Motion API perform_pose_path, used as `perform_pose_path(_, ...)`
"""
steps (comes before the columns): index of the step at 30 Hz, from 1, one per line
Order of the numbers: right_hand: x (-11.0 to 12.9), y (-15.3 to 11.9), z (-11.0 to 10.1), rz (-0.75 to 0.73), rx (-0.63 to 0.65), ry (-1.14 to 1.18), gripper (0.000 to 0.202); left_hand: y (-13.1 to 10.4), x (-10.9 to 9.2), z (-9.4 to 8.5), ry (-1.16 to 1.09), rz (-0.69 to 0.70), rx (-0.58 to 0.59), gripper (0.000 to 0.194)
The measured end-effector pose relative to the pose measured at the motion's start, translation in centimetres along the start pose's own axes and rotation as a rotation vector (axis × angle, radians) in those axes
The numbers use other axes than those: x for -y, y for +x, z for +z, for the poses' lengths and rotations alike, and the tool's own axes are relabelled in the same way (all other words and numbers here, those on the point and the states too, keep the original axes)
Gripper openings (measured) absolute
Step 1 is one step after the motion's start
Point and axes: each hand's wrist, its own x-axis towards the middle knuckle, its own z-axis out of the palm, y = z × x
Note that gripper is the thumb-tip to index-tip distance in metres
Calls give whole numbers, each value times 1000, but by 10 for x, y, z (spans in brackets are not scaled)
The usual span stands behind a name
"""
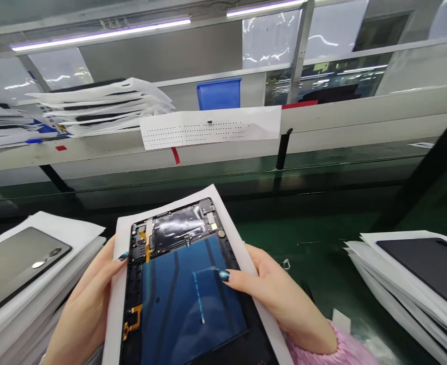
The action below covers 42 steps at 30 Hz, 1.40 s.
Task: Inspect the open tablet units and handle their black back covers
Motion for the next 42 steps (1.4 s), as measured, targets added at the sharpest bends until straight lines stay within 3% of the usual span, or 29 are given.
perform_pose_path(14,3,-8,-2,-67,-136,-330,38,5,8,-7,74,16,-25,64)
perform_pose_path(20,-6,-8,-10,-56,-168,-399,41,3,-1,3,78,-21,-74,84)
perform_pose_path(28,-2,-8,-6,-81,-126,-345,38,6,4,-4,135,-12,-43,85)
perform_pose_path(35,-2,-6,-6,-97,-103,-316,43,12,9,-14,399,109,63,67)
perform_pose_path(42,-29,-15,-29,-3,-145,-208,46,23,21,-2,987,153,289,71)
